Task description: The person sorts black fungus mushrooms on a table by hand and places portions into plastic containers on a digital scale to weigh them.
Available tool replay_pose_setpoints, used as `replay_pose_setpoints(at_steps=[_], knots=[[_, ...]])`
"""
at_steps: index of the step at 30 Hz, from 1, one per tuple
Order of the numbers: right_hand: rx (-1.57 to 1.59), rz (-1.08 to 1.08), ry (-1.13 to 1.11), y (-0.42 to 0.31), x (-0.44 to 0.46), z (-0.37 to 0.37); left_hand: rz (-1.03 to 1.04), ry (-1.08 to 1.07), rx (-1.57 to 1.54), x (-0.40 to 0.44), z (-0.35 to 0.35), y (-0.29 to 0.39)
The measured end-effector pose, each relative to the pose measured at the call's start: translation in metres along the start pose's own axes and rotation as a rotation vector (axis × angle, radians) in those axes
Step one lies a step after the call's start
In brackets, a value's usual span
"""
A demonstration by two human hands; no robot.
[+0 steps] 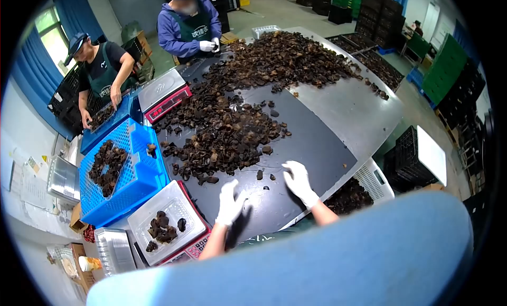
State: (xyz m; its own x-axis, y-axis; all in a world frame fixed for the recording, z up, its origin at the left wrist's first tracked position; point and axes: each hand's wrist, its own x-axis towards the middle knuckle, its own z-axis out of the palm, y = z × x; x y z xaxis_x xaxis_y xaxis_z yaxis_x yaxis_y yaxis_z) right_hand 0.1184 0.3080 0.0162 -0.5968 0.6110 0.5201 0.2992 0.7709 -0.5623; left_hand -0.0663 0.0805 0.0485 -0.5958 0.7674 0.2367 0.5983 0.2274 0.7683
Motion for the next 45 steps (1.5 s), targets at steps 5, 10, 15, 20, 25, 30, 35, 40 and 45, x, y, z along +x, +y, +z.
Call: replay_pose_setpoints(at_steps=[5,10,15,20,25,30,35,40,45], knots=[[0.132,-0.138,-0.221,-0.029,0.106,0.097,-0.371,0.228,0.32,0.125,-0.003,-0.042],[-0.189,0.073,-0.497,-0.053,0.119,0.125,-0.665,0.1,0.524,0.149,0.006,-0.064],[0.006,-0.203,-0.363,-0.027,0.056,0.112,-0.058,0.175,0.576,0.053,0.078,-0.069],[0.136,-0.267,-0.331,-0.009,0.014,0.038,0.064,0.081,0.31,-0.032,0.063,-0.021],[-0.142,0.086,-0.082,0.006,0.022,0.046,-0.295,0.135,0.371,-0.04,0.035,-0.029],[-0.101,-0.216,-0.44,-0.055,0.015,0.076,-0.183,0.043,0.307,-0.046,0.051,-0.044],[0.064,-0.448,-0.701,-0.086,-0.034,0.026,-0.061,-0.021,0.168,-0.092,0.04,-0.032],[0.189,-0.218,-0.479,-0.052,-0.064,-0.018,-0.088,-0.047,0.036,-0.132,0.035,-0.041],[-0.04,-0.072,-0.217,-0.051,-0.048,0.003,-0.162,0.056,0.08,-0.097,0.027,-0.016]])
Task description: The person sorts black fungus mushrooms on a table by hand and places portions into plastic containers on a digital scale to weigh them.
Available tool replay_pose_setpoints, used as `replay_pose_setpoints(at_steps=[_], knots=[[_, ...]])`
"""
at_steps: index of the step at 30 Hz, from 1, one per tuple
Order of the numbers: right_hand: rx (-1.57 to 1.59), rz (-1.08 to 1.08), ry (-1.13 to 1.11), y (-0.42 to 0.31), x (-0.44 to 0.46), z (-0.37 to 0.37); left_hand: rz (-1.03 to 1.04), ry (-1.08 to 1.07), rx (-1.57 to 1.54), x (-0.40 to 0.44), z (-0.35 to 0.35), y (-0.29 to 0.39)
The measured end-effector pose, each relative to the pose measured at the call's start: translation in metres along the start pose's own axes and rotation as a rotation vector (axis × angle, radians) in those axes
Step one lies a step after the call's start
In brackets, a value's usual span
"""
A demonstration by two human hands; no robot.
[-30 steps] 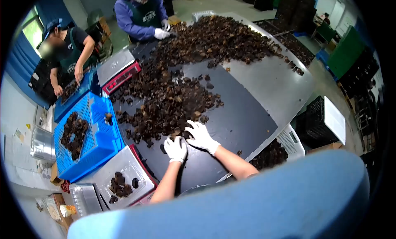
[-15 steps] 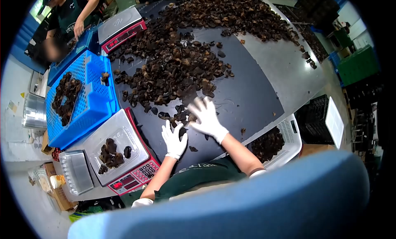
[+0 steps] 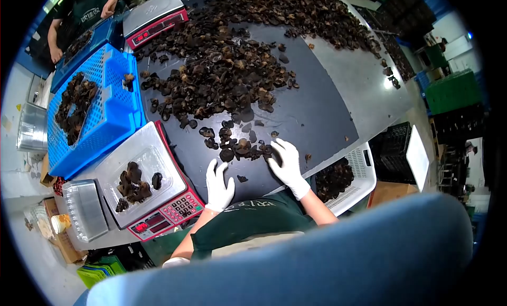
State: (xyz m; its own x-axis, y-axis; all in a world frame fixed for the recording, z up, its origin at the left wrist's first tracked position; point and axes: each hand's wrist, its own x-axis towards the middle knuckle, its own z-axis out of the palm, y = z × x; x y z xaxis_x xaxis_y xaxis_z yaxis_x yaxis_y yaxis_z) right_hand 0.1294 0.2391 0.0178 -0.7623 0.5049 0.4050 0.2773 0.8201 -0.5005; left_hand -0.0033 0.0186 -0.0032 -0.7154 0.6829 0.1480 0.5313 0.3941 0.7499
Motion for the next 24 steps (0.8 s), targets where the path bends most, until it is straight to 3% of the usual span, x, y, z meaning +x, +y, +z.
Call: replay_pose_setpoints(at_steps=[2,6,9,10,12,14,16,17,18,20,22,24], knots=[[-0.063,-0.004,-0.166,-0.024,0.016,0.011,0.096,0.063,0.047,0.027,0.001,0.006],[0.029,-0.29,-0.392,-0.054,0.019,0.036,0.255,-0.007,0.314,0.037,0.009,-0.009],[0.109,-0.374,-0.335,-0.043,0.0,0.027,0.237,-0.059,0.17,0.017,0.001,-0.015],[0.114,-0.378,-0.313,-0.037,-0.005,0.02,0.29,0.034,0.126,0.01,-0.003,-0.011],[0.131,-0.253,-0.205,-0.026,-0.017,0.007,0.079,-0.062,-0.052,-0.007,-0.006,-0.017],[0.101,-0.167,-0.169,-0.015,-0.027,-0.001,0.098,0.044,-0.112,-0.014,-0.003,-0.019],[0.06,-0.078,-0.097,-0.014,-0.028,-0.001,-0.176,0.045,-0.35,-0.014,-0.004,-0.006],[0.065,-0.056,-0.07,-0.014,-0.026,-0.001,-0.326,-0.054,-0.416,-0.014,-0.005,-0.011],[0.072,-0.037,-0.043,-0.016,-0.021,0.0,-0.257,-0.003,-0.612,-0.017,0.009,-0.028],[0.185,-0.013,0.004,-0.024,-0.006,0.002,-0.443,-0.117,-0.906,-0.013,0.001,-0.031],[0.177,-0.028,-0.013,-0.033,0.012,0.01,-0.537,-0.044,-1.088,-0.007,-0.001,-0.031],[0.137,-0.092,-0.238,-0.044,0.033,0.014,-0.696,-0.042,-1.243,0.002,-0.015,-0.017]])
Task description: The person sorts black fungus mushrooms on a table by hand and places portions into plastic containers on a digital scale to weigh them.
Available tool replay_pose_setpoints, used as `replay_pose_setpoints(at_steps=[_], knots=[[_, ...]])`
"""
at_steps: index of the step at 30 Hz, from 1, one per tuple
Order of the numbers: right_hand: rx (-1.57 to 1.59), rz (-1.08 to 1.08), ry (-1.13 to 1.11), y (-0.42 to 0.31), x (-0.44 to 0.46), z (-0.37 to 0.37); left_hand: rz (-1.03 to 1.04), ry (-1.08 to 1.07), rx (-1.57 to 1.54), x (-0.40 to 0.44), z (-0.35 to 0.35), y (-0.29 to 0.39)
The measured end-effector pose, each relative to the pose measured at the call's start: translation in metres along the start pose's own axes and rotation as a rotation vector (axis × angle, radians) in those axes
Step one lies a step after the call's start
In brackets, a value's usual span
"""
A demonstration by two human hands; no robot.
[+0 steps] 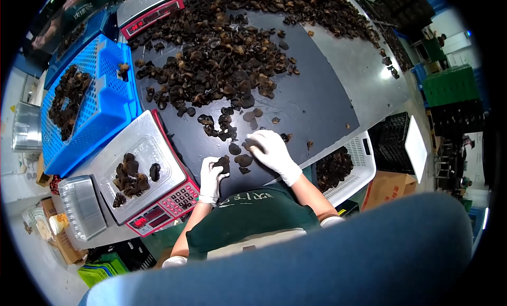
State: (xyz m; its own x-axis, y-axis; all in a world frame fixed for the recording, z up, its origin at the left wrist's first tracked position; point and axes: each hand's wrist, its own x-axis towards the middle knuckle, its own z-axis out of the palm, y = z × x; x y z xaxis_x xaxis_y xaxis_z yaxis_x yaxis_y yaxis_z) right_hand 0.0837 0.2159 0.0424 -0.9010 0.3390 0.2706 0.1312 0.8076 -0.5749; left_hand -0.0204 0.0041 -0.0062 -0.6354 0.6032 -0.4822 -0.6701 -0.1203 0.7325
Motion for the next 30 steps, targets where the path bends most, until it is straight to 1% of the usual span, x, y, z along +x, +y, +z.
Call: replay_pose_setpoints(at_steps=[2,4,6,7,8,9,10,11,12,14,15,16,17,18,19,20,22,23,24,25,26,28,29,30], knots=[[-0.154,0.005,-0.227,0.005,0.002,0.021,0.039,0.001,0.052,0.002,0.002,0.004],[-0.19,-0.033,-0.236,0.013,0.008,0.028,0.078,-0.001,0.101,0.007,0.005,0.007],[0.362,0.131,-0.147,0.02,0.009,0.015,0.243,-0.017,0.376,0.015,0.009,0.014],[0.536,0.346,-0.146,0.009,0.013,-0.014,0.286,-0.006,0.393,0.017,0.015,0.018],[0.994,0.603,-0.163,0.002,0.014,-0.043,0.288,0.0,0.391,0.024,0.015,0.018],[1.274,0.666,-0.157,0.025,0.003,-0.056,0.378,0.019,0.524,0.032,0.013,0.017],[1.679,0.425,-0.108,0.042,-0.019,-0.062,0.468,0.034,0.658,0.039,0.013,0.017],[1.864,0.086,-0.245,0.068,-0.036,-0.069,0.305,0.044,0.522,0.035,0.029,0.032],[2.08,-0.3,-0.337,0.082,-0.034,-0.065,0.557,0.066,0.716,0.055,0.023,0.021],[2.066,-0.082,-0.183,0.065,-0.031,-0.084,0.731,0.049,0.84,0.071,0.042,0.031],[1.914,0.258,-0.072,0.062,-0.026,-0.085,0.809,0.029,0.921,0.083,0.044,0.03],[1.538,0.389,-0.013,0.06,-0.005,-0.078,0.888,0.033,1.093,0.098,0.043,0.025],[0.959,0.547,0.022,0.034,0.018,-0.078,0.898,0.036,1.167,0.109,0.044,0.019],[0.665,0.532,0.005,0.03,0.031,-0.066,0.908,0.041,1.244,0.119,0.045,0.014],[0.525,0.321,0.16,0.053,0.036,-0.028,0.979,0.021,1.298,0.127,0.042,0.008],[0.363,0.221,0.249,0.067,0.042,-0.002,0.993,-0.039,1.401,0.131,0.042,0.01],[-0.105,-0.005,0.301,0.077,0.052,0.026,0.817,-0.078,1.454,0.131,0.043,0.017],[-0.103,-0.002,0.303,0.082,0.051,0.028,0.851,-0.067,1.325,0.13,0.042,0.018],[-0.022,0.061,0.247,0.085,0.051,0.026,0.882,-0.053,1.194,0.129,0.039,0.017],[0.061,0.121,0.187,0.082,0.053,0.02,0.911,0.007,1.102,0.119,0.043,0.025],[0.31,0.356,0.154,0.079,0.052,0.012,0.889,0.069,1.033,0.107,0.044,0.033],[0.818,0.55,0.21,0.072,0.045,-0.01,0.523,0.086,0.561,0.078,0.048,0.047],[0.827,0.551,0.268,0.088,0.039,0.0,0.502,0.122,0.493,0.074,0.04,0.043],[0.688,0.564,0.215,0.086,0.036,-0.003,0.413,0.111,0.373,0.07,0.032,0.039]])
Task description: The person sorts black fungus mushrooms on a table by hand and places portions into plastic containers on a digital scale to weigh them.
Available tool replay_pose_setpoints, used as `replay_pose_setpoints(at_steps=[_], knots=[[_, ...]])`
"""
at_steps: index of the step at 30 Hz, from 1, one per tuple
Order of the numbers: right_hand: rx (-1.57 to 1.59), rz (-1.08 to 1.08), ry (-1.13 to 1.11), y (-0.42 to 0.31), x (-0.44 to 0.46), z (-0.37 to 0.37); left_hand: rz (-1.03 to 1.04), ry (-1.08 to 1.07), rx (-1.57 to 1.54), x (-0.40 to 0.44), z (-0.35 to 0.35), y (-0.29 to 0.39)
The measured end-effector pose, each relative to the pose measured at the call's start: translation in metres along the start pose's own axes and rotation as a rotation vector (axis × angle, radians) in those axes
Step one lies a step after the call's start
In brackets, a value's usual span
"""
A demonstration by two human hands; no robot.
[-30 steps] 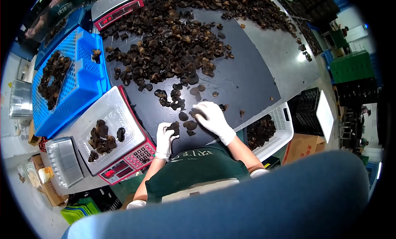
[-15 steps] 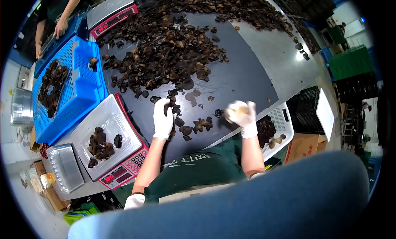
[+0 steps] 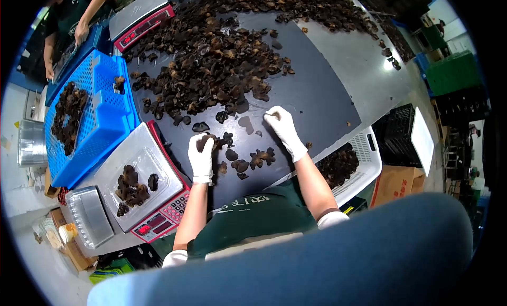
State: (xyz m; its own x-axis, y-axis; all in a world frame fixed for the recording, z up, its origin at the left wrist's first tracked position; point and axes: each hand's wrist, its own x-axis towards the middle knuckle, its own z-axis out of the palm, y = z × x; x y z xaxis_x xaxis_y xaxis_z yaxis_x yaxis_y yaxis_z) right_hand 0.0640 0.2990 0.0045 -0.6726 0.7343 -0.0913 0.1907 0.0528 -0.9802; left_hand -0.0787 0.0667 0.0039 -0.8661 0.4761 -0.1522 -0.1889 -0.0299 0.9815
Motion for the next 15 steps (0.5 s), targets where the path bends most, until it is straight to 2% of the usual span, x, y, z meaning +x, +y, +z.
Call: replay_pose_setpoints(at_steps=[2,3,4,6,8,10,12,13,15], knots=[[-0.213,-0.091,-0.061,-0.001,-0.012,0.01,0.228,-0.013,0.251,-0.006,-0.008,-0.01],[-0.282,-0.147,-0.085,-0.004,-0.015,0.02,0.176,-0.03,0.211,-0.009,-0.007,-0.007],[-0.351,-0.247,-0.119,-0.008,-0.019,0.031,0.098,-0.084,0.011,-0.012,-0.001,0.003],[-0.178,-0.317,-0.265,-0.007,-0.025,0.055,0.037,-0.074,-0.011,-0.008,-0.005,-0.009],[-0.338,-0.554,-0.188,-0.018,-0.032,0.085,0.034,-0.063,-0.049,-0.008,-0.003,-0.005],[-0.584,-0.614,-0.265,-0.015,-0.03,0.106,-0.055,0.106,-0.264,-0.012,-0.004,-0.006],[-0.82,-0.68,-0.285,-0.014,-0.035,0.118,-0.123,0.121,-0.256,-0.02,-0.009,-0.007],[-0.916,-0.643,-0.433,-0.01,-0.033,0.122,-0.131,0.105,-0.315,-0.027,-0.01,-0.008],[-0.837,-0.711,-0.435,0.007,-0.024,0.128,-0.173,0.116,-0.378,-0.043,-0.008,-0.007]])
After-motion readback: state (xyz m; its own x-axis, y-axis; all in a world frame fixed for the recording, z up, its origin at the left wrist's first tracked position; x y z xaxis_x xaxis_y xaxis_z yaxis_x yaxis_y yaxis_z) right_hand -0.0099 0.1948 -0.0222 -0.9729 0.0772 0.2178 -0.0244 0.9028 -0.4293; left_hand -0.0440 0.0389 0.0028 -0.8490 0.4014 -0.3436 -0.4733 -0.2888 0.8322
